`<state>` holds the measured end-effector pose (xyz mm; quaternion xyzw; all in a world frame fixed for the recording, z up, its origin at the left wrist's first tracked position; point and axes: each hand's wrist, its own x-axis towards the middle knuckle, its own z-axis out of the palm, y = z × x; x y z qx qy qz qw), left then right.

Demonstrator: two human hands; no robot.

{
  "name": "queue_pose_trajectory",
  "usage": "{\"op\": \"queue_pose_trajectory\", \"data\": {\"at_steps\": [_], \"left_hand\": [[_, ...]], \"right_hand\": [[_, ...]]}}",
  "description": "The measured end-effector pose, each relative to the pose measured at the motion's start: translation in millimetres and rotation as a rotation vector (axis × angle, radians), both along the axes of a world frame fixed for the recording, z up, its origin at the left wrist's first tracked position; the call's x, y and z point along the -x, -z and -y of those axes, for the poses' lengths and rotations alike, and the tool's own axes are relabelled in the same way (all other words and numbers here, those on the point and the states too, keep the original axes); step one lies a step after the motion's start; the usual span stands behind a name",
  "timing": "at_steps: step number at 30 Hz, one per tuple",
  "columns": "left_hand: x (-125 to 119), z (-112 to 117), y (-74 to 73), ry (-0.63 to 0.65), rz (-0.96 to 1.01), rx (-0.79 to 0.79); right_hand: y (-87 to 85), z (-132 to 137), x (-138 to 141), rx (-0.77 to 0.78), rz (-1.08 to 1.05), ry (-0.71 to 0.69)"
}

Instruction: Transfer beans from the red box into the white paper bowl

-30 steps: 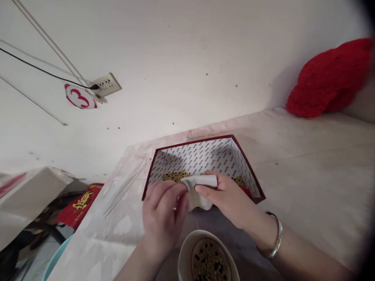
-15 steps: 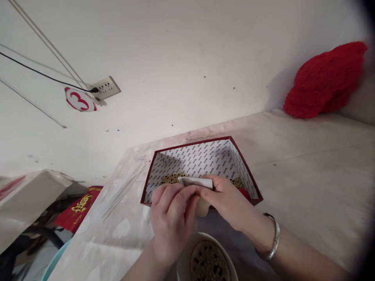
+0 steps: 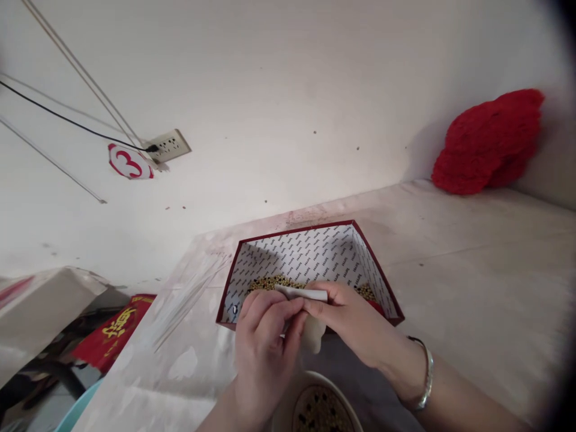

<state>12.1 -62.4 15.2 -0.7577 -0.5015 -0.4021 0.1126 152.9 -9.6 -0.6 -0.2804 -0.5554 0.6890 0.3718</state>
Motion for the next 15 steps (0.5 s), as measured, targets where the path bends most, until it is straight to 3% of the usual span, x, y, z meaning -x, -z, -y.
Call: {"op": "queue_pose_trajectory", "data": {"at_steps": [15], "left_hand": [[11,-5,3.1,-0.007,-0.076,-0.17]], "right_hand": [[1.8,4,6,-0.011,-0.066,-0.011]]}}
